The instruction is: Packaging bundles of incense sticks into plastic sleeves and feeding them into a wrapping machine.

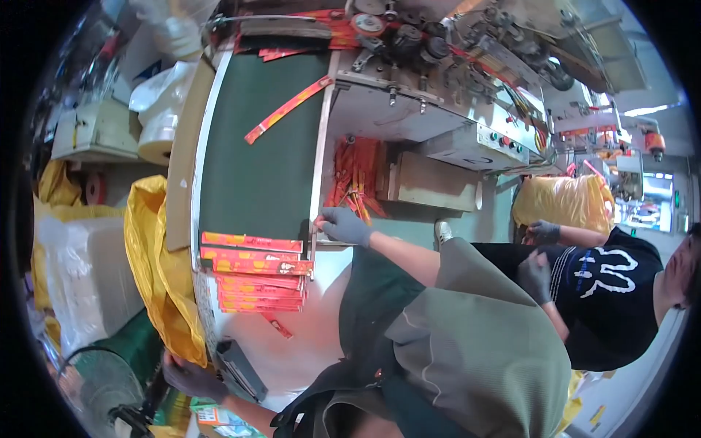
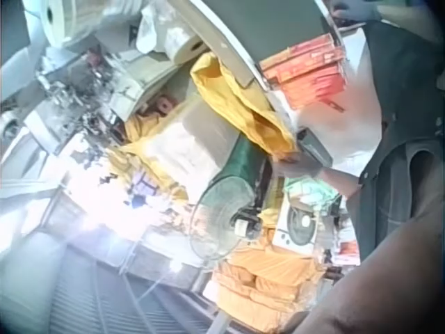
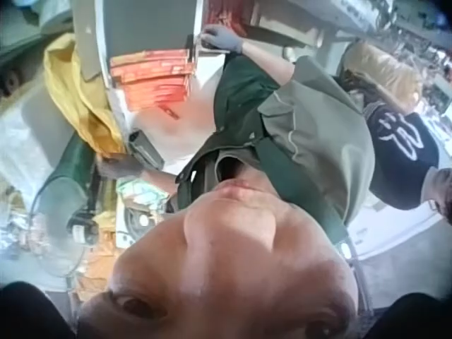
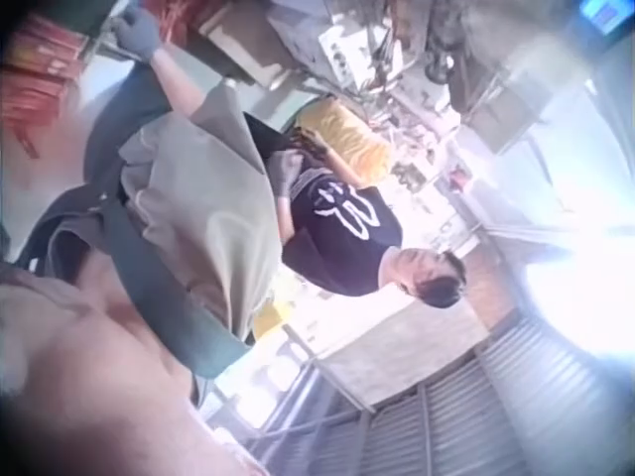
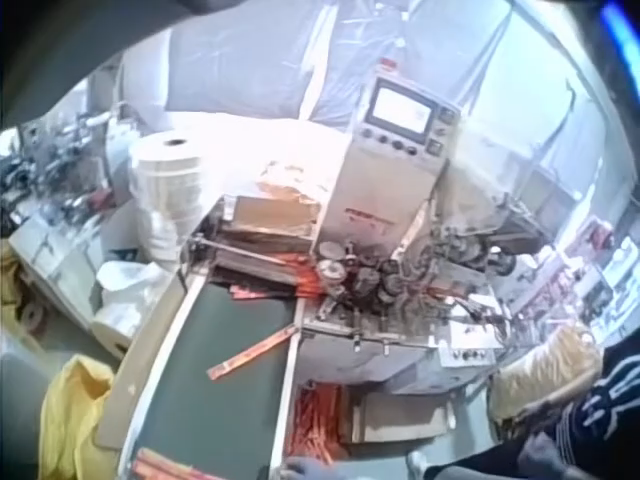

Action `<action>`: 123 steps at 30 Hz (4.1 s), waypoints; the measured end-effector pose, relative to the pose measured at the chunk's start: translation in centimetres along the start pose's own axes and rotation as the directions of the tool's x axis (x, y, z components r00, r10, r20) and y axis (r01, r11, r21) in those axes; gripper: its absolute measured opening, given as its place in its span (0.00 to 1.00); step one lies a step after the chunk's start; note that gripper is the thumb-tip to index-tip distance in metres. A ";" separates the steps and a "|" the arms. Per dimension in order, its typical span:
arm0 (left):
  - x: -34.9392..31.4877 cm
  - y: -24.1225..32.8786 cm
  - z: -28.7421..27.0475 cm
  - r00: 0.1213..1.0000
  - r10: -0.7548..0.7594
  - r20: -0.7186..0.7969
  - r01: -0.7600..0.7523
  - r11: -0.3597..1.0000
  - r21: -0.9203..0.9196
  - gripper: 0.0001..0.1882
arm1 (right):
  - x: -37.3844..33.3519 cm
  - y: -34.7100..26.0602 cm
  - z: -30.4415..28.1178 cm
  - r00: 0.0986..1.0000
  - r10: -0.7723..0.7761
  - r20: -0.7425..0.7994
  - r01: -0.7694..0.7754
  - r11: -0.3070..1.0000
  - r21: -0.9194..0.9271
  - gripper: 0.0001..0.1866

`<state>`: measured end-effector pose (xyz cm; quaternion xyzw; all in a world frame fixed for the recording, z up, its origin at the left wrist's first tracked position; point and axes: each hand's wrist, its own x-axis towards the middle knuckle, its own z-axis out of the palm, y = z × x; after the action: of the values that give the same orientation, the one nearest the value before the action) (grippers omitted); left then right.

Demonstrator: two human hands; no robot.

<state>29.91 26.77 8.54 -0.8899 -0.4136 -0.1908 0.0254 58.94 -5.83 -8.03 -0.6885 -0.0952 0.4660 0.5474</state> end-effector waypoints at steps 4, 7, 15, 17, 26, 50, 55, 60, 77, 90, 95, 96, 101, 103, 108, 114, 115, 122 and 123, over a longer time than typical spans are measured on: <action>6.2 3.6 2.0 0.993 0.019 -0.114 -0.009 0.996 0.084 0.21 | -1.5 -0.2 -2.3 0.987 -0.103 -0.126 0.107 0.994 0.026 0.08; 6.9 10.9 6.5 0.969 0.246 -0.023 -0.240 0.916 -0.323 0.28 | -2.2 0.9 -5.5 0.966 -0.115 -0.232 0.134 0.989 0.068 0.10; 5.3 30.5 17.1 0.733 0.503 0.458 -0.130 0.764 -0.632 0.38 | -3.9 -0.9 -14.1 0.818 -0.066 -0.571 0.125 0.990 0.064 0.28; 5.6 33.2 19.1 0.710 0.502 0.495 -0.102 0.768 -0.633 0.40 | -3.9 -2.9 -17.5 0.646 -0.040 -0.763 0.274 0.944 0.182 0.31; 8.7 41.4 26.6 0.610 0.105 0.786 0.023 0.988 -0.150 0.63 | 4.2 -14.5 -27.2 0.606 -0.378 -0.700 0.285 0.925 -0.253 0.21; 10.3 44.1 27.8 0.375 -0.091 0.922 0.188 0.982 0.021 0.76 | 43.3 -25.5 -33.1 0.849 0.434 0.301 0.091 0.440 -0.893 0.23; 10.6 43.9 27.9 0.335 -0.098 0.937 0.214 0.976 0.026 0.76 | 44.4 -22.4 -33.4 0.753 0.420 0.506 -0.030 0.791 -0.612 0.20; 9.6 43.6 29.8 0.098 -0.153 0.983 0.148 0.979 0.137 0.74 | 44.6 -24.6 -32.8 0.883 0.233 0.406 0.204 0.589 -0.782 0.20; 9.1 42.2 29.7 0.303 0.104 0.947 0.313 0.928 -0.202 0.71 | 30.2 -30.6 -33.6 0.962 -0.192 0.194 0.222 0.137 -0.965 0.10; 7.4 41.9 28.1 0.567 0.065 0.821 0.226 0.946 -0.232 0.38 | 25.6 -18.6 -26.2 0.874 -0.306 0.377 0.329 -0.196 -0.924 0.56; 6.4 40.8 23.6 0.603 0.136 0.786 0.419 0.784 -0.458 0.30 | 26.7 -17.4 -28.1 0.855 -0.357 0.377 0.343 -0.158 -0.926 0.52; 5.8 39.4 23.9 0.735 0.167 0.658 0.192 0.879 -0.437 0.30 | 26.8 -18.0 -27.4 0.850 -0.359 0.385 0.347 -0.167 -0.923 0.52; 10.8 38.7 26.2 0.946 0.076 0.316 0.017 0.959 -0.281 0.26 | 28.1 -18.0 -26.6 0.748 -0.438 0.498 0.434 -0.244 -0.867 0.51; 11.1 38.4 27.0 0.923 0.065 0.379 0.047 0.959 -0.278 0.25 | 28.1 -18.7 -26.1 0.772 -0.397 0.496 0.460 -0.190 -0.868 0.50; 8.6 36.7 25.7 0.930 -0.132 0.343 0.265 0.888 -0.376 0.21 | 29.3 -18.5 -24.8 0.761 -0.341 0.552 0.511 -0.209 -0.834 0.43; 1.5 35.4 24.9 0.537 -0.336 0.774 0.838 0.105 -0.536 0.16 | 30.7 -15.2 -17.8 0.737 -0.516 0.437 0.496 -0.027 -0.868 0.21; 1.5 35.9 25.2 0.535 -0.332 0.777 0.840 0.104 -0.533 0.16 | 29.9 -14.9 -15.9 0.731 -0.558 0.392 0.497 0.042 -0.867 0.19; 3.1 36.6 27.3 0.476 -0.411 0.777 0.714 -0.336 -0.615 0.15 | 25.2 -17.7 -13.0 0.729 -0.657 0.194 0.493 0.307 -0.814 0.38; 3.0 36.5 27.8 0.481 -0.394 0.783 0.710 -0.348 -0.611 0.15 | 24.6 -17.9 -15.0 0.583 -0.810 0.055 0.536 0.333 -0.775 0.40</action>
<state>67.78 10.63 -11.96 -0.3316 -0.5490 -0.2824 -0.7134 90.41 6.84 -6.70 -0.8058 -0.4551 -0.0164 0.3785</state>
